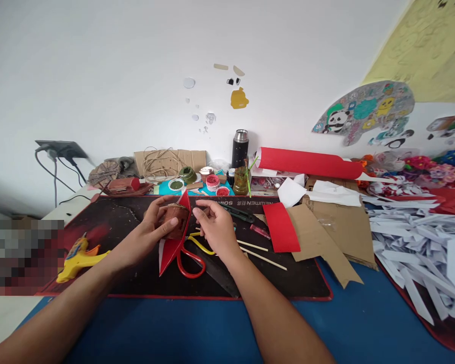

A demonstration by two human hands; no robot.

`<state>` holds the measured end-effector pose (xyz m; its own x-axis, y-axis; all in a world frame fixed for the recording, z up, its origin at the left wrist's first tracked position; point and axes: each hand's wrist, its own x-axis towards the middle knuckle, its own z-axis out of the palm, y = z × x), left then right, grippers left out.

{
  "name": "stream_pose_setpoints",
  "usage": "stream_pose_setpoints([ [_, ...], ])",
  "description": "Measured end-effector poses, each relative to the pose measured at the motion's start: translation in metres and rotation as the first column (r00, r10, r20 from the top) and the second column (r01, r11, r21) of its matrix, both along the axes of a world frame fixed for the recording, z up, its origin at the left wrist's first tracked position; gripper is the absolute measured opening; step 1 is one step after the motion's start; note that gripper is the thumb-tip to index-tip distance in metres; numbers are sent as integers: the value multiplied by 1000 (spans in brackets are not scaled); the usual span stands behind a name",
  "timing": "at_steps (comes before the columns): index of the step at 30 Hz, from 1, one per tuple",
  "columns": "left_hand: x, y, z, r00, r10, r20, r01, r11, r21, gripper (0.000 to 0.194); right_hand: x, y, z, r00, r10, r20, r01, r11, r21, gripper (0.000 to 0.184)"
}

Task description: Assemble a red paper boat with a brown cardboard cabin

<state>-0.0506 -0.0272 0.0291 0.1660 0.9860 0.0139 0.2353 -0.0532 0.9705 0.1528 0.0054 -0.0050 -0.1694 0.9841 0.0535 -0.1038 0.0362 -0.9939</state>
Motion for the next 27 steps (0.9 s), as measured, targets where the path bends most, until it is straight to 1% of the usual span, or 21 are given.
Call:
stream_pose_setpoints([
  [2, 2, 0, -1, 1000, -16, -27, 16, 1000, 18, 61, 0, -1, 1, 1000, 13, 25, -14, 999, 29, 44],
  [4, 3, -1, -1, 999, -34, -39, 34, 999, 5, 56, -1, -2, 0, 997, 37, 64, -40, 998, 40, 41],
  [7, 6, -2, -2, 998, -47, -29, 47, 999, -25, 54, -3, -4, -2, 992, 44, 119, -52, 997, 61, 35],
  [11, 7, 0, -3, 1000, -22, -18, 21, 1000, -15, 53, -3, -4, -7, 985, 39, 166, -54, 995, 88, 33],
  [15, 8, 5, -7, 997, -6, 74, 8, 1000, -24, 50, -2, -2, -9, 977, 26, 210, -53, 991, 125, 34],
  [19, 8, 8, -13, 987, 14, 159, -5, 998, -58, 51, -1, -2, -9, 968, 19, 252, -55, 989, 137, 36],
  [23, 9, 9, -15, 979, 26, 203, -12, 997, -71, 53, -1, -4, -10, 958, -4, 288, -44, 986, 161, 37],
  [27, 9, 8, -16, 979, 7, 205, 7, 998, -68, 51, -3, -6, -10, 963, -6, 270, -46, 982, 186, 39],
])
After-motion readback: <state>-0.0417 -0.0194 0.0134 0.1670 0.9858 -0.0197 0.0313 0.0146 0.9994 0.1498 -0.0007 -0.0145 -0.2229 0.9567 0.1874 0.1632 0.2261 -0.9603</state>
